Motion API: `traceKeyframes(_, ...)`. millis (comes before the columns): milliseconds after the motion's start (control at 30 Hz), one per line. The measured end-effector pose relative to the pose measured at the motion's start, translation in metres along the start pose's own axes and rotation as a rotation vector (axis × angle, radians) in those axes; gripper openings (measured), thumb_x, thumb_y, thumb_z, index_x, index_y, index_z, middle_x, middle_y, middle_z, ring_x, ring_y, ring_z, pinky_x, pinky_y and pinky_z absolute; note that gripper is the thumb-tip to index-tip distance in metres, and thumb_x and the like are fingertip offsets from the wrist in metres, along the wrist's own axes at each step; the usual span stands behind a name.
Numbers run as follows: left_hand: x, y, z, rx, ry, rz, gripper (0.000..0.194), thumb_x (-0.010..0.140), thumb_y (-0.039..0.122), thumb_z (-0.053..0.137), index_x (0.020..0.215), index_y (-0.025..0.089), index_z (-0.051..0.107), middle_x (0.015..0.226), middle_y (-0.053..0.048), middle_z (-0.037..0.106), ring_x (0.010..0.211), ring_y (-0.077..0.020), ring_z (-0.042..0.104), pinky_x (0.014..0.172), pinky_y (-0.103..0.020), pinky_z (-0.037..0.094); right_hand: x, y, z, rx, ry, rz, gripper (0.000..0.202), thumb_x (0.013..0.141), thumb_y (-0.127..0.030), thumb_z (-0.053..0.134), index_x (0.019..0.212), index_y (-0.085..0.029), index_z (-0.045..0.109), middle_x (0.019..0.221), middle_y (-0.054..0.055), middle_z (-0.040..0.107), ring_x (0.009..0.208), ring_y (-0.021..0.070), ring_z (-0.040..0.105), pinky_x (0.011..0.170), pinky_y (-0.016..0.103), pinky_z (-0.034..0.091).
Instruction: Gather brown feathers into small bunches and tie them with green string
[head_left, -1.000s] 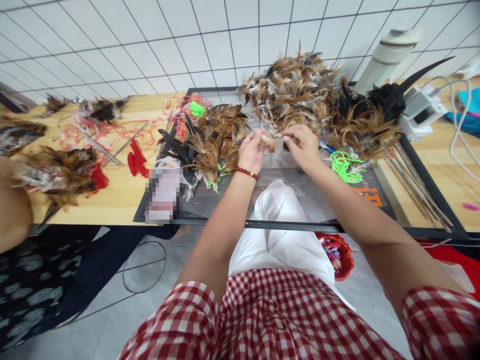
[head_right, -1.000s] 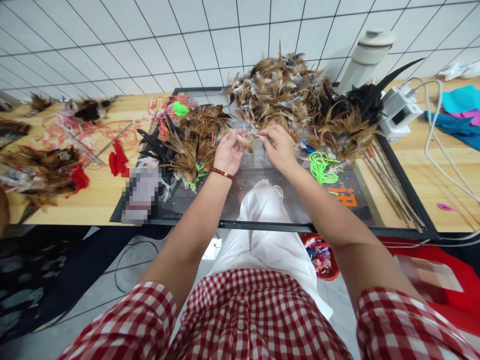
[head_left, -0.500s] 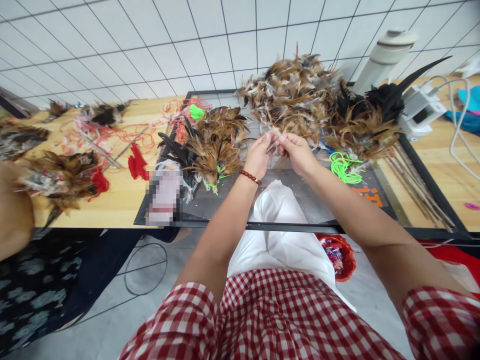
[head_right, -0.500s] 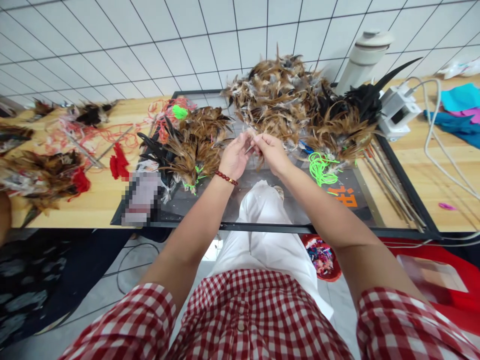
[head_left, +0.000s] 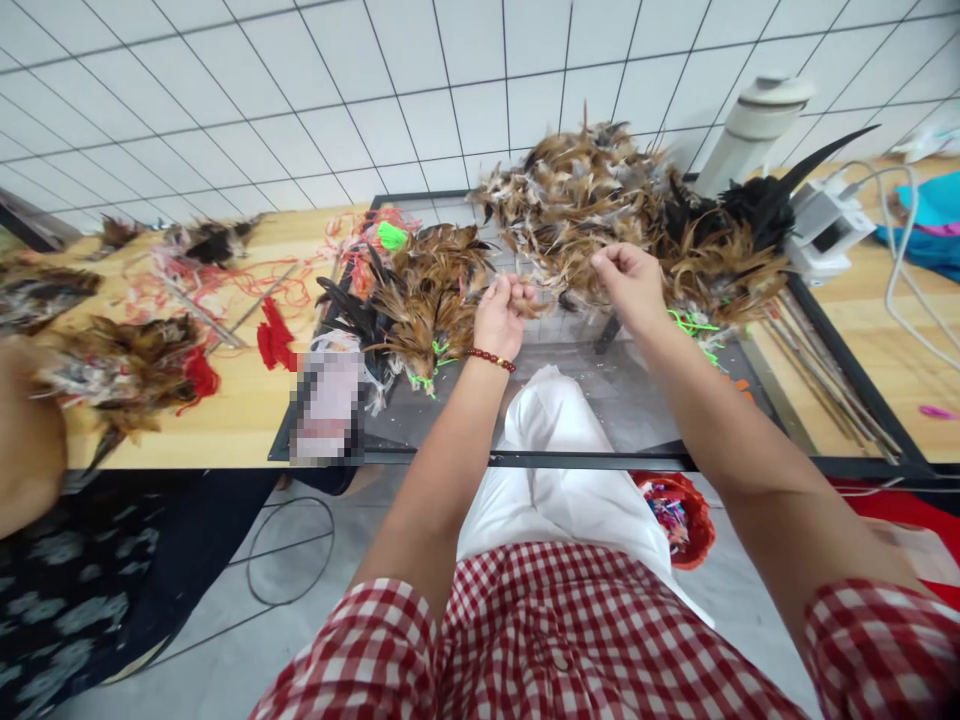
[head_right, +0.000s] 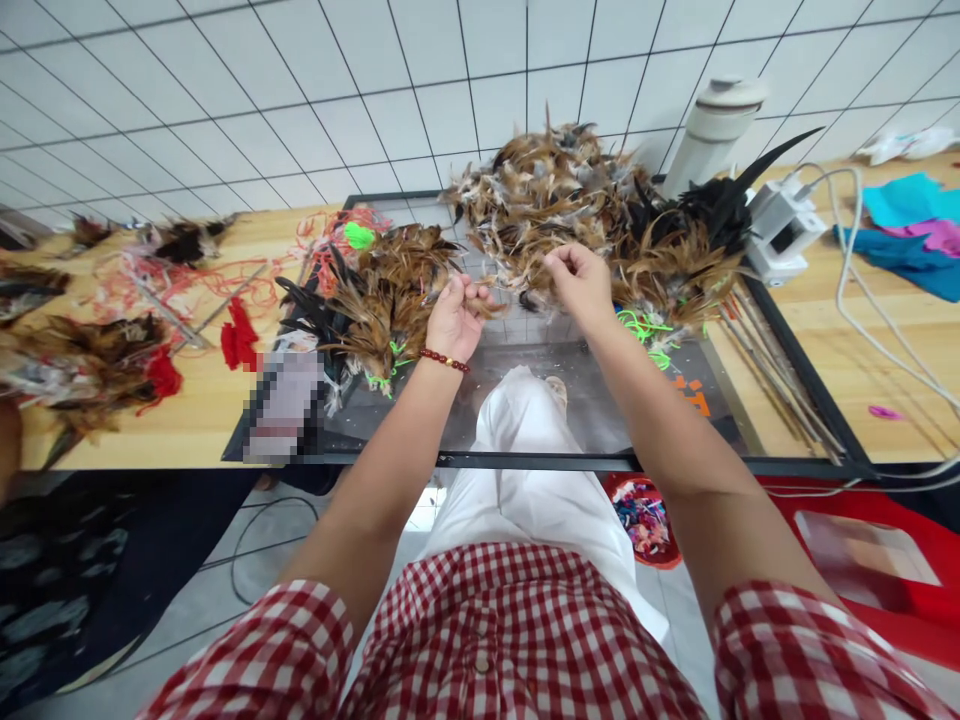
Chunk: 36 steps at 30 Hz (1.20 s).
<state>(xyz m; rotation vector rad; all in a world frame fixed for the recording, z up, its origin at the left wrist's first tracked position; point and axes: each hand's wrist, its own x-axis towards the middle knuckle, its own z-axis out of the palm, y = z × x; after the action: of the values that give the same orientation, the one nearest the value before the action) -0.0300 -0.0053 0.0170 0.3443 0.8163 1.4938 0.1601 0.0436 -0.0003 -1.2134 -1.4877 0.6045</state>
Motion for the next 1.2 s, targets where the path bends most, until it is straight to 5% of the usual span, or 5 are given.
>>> traceKeyframes(300,-0.003,0.0,0.003,-0.013,0.004,-0.032,0.03,0.098,0.039,0.069,0.075,0.02,0.062,0.058,0.006,0.045,0.054,-0.0064,0.05,0.062,-0.021,0.047,-0.015,-0.022,-0.009,-0.746,-0.287,-0.26,0.019,0.087,-0.03,0.064,0.093,-0.021,0.08,0.102,0.012,0.078,0.103,0.0318,0.067,0.09,0.045,0.046)
traceKeyframes(533,-0.006,0.005,0.004,0.025,-0.017,-0.126,0.034,0.096,0.041,0.071,0.074,0.018,0.061,0.056,0.009,0.039,0.04,-0.0008,0.023,0.041,-0.017,0.022,-0.002,-0.021,-0.03,-0.691,-0.515,-0.318,0.026,0.08,-0.018,0.062,0.095,-0.021,0.083,0.099,0.007,0.081,0.093,0.0245,0.071,0.084,0.036,0.05)
traceKeyframes(833,-0.012,0.0,0.01,0.09,-0.08,-0.138,0.036,0.1,0.048,0.063,0.081,0.017,0.064,0.059,0.007,0.044,0.043,-0.001,0.03,0.042,-0.015,0.027,0.004,-0.015,-0.039,-0.952,-0.676,-0.147,0.012,0.073,-0.016,0.067,0.076,-0.022,0.078,0.088,0.006,0.078,0.081,0.0228,0.067,0.069,0.033,0.04)
traceKeyframes(1033,-0.011,-0.008,0.008,0.12,-0.087,-0.058,0.033,0.107,0.016,0.048,0.076,0.014,0.06,0.057,0.007,0.046,0.041,0.0,0.034,0.044,-0.014,0.027,-0.018,-0.041,-0.004,0.058,-0.419,0.021,0.025,0.084,-0.042,0.071,0.078,-0.021,0.06,0.072,0.001,0.062,0.066,0.0138,0.051,0.067,0.029,0.041)
traceKeyframes(1200,-0.007,-0.017,0.006,0.096,-0.107,0.017,0.028,0.101,0.019,0.061,0.073,0.016,0.06,0.06,0.005,0.056,0.047,-0.0039,0.048,0.051,-0.018,0.038,-0.041,-0.047,0.037,0.487,-0.335,0.181,0.058,0.061,-0.07,0.089,0.072,-0.021,0.061,0.064,-0.002,0.057,0.06,0.0112,0.047,0.063,0.028,0.041)
